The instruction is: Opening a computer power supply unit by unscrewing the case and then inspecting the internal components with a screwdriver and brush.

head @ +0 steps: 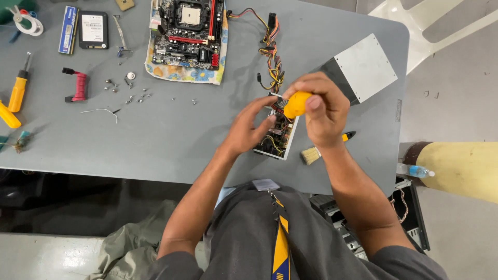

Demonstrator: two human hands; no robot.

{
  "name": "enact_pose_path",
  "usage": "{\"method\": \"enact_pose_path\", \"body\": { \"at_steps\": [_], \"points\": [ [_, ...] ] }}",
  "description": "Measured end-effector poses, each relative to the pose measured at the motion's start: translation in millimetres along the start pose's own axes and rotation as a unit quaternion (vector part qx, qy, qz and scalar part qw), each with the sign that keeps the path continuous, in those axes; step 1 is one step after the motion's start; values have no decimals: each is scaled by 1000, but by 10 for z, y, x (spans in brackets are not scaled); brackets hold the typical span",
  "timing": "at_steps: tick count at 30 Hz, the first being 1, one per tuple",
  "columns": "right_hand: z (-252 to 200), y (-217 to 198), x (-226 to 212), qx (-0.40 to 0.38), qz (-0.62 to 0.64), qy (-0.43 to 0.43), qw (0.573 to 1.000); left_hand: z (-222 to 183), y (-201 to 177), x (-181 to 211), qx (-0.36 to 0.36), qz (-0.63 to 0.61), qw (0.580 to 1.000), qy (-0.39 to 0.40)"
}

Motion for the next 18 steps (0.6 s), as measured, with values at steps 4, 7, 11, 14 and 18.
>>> {"method": "enact_pose_path", "body": {
  "at_steps": [4,7,11,14,18],
  "points": [
    [-30,-5,78,-10,100,40,994,115,224,-22,10,-21,998,60],
    [-26,9,137,-40,149,18,988,185,263,-19,-12,-63,995,76],
    [65,45,-11,-13,4,-43,999,238,234,1,-57,-91,990,86],
    [43,-38,17,-3,-50,-50,997,229,198,65,-77,-91,990,72],
    [21,-104,57,-33,33,-8,999,248,213,-20,-105,-67,991,55]
  ]
}}
Point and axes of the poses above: each hand's wrist, its own z-axis towards the middle knuckle, its own y-axis out of the palm, x = y × z, the point moved 3 cm from there along z, towards the middle knuckle, and after that the axes turned 5 degrees about y, right-handed, at the moved point
